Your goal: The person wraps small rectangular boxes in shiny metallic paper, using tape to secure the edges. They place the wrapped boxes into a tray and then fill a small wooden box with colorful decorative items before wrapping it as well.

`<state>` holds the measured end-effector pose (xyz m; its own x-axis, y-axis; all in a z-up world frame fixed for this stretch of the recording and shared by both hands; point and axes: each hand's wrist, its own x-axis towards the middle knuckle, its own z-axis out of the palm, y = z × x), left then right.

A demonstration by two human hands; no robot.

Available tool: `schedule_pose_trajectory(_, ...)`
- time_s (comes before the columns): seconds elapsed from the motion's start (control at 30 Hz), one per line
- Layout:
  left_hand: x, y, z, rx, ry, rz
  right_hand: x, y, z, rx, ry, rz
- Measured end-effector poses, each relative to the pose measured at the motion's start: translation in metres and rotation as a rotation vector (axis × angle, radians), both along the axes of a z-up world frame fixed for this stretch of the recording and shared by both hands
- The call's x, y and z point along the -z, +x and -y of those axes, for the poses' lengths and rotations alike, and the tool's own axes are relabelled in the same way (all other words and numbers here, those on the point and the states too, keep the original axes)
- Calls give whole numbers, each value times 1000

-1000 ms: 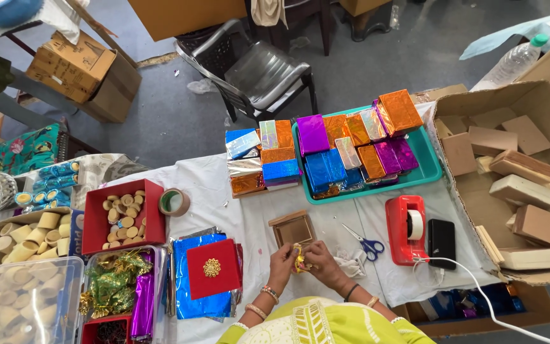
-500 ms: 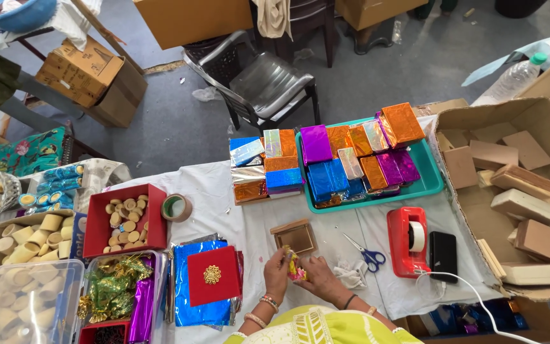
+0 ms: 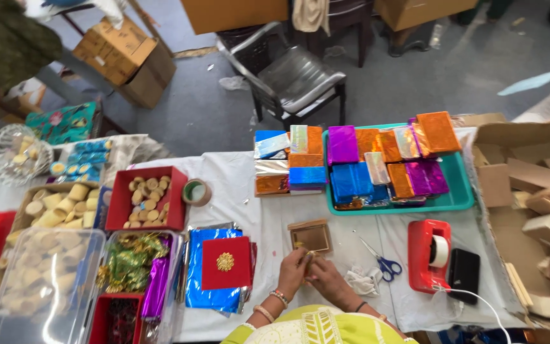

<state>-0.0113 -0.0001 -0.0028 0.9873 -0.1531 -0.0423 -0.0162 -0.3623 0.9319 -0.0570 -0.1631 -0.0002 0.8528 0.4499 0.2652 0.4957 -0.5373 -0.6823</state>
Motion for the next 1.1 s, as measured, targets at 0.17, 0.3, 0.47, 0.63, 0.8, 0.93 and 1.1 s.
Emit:
schedule_pose_trajectory(0.17, -12, -1, -5, 52, 36, 15, -12, -1, -3, 276, 253, -479)
schedule_pose_trajectory(0.3, -10, -9, -8, 60, 43, 14, 21, -5, -7, 348, 295, -514)
schedule_pose_trajectory(0.47, 61, -19, -12, 139, 102, 102, 50, -6, -11, 438, 244, -406)
schedule_pose_trajectory(0.63, 45, -22, -15, 104, 39, -182, 87, -11, -7, 454, 244, -642)
schedule_pose_trajectory(0.8, 37, -19, -18, 90, -43, -251, 81, -13, -12, 419, 338, -813)
schedule_pose_trajectory(0.93, 29, -17, -21, 44, -7, 111, 50, -9, -15, 373, 329, -646)
schedule_pose_trajectory(1.1, 41, -26, -18, 44, -100, -76, 78, -7, -12, 310, 303, -353)
